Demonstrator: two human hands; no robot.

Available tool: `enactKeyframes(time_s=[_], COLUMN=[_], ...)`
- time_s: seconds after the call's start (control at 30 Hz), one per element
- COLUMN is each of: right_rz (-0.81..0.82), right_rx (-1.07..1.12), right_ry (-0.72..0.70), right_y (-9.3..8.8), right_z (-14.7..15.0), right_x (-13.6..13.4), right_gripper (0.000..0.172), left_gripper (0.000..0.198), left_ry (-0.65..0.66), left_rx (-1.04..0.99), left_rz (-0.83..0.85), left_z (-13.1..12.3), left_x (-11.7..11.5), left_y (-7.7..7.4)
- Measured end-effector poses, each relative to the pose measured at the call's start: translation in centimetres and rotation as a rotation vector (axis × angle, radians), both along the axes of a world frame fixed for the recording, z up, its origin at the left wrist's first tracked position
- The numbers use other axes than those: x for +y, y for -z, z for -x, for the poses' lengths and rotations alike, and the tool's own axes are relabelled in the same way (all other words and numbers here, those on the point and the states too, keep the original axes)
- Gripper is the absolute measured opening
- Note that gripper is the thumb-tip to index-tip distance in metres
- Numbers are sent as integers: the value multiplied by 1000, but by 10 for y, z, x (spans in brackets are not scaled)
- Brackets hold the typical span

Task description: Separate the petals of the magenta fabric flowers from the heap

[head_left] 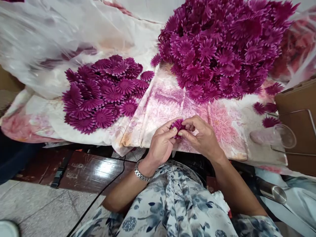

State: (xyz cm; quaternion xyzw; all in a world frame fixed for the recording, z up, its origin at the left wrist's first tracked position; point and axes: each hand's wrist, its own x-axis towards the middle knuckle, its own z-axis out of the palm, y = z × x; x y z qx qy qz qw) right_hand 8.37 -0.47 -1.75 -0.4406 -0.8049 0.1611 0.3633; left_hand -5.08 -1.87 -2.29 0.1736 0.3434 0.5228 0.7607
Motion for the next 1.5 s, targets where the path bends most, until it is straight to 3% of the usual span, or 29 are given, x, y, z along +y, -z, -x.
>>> enactKeyframes(time_s=[0.2, 0.43, 0.6, 0.73, 0.87, 0.97, 1.03, 1.13, 1.2, 1.3, 1.4, 1.5], right_rz=[-52, -65, -115, -228, -375, -352, -288, -57, 9, 43, 195, 372], right_rx=[-44, -41, -49, -102, -78, -65, -49, -137, -180, -93, 26, 116], right_ry=[-23, 0, 143, 304, 498, 475, 331, -44, -70, -46, -40, -55], right_y=[1, 6, 1, -22, -68, -84, -75, -42, -20, -2, -2, -7], right_z=[-8, -10, -16, -38, -68, -69, -54, -23, -9, -5, -14, -21], right_x=[-2, -5, -4, 34, 99, 109, 87, 37, 12, 1, 5, 8], right_gripper=[5, 6, 7, 9, 12, 23, 15, 9, 4, 11, 7, 14], left_gripper=[35, 31, 33, 31, 34, 31, 30, 29, 29, 29, 29, 27], left_ry=[66, 66, 49, 27, 51, 7, -62, -99, -70, -9, 32, 43], left_rx=[2, 10, 48, 99, 79, 69, 74, 55, 50, 66, 57, 37], left_rz=[-3, 34, 33, 115, 143, 120, 124, 115, 108, 84, 38, 40], left_z=[2, -2, 0, 2, -3, -7, -7, -7, -7, -9, -11, -10], left_x=[-3, -3, -2, -2, 2, 6, 8, 11, 10, 8, 6, 6], left_y=[0, 4, 2, -4, -8, -8, -7, -7, -7, -6, -5, -4])
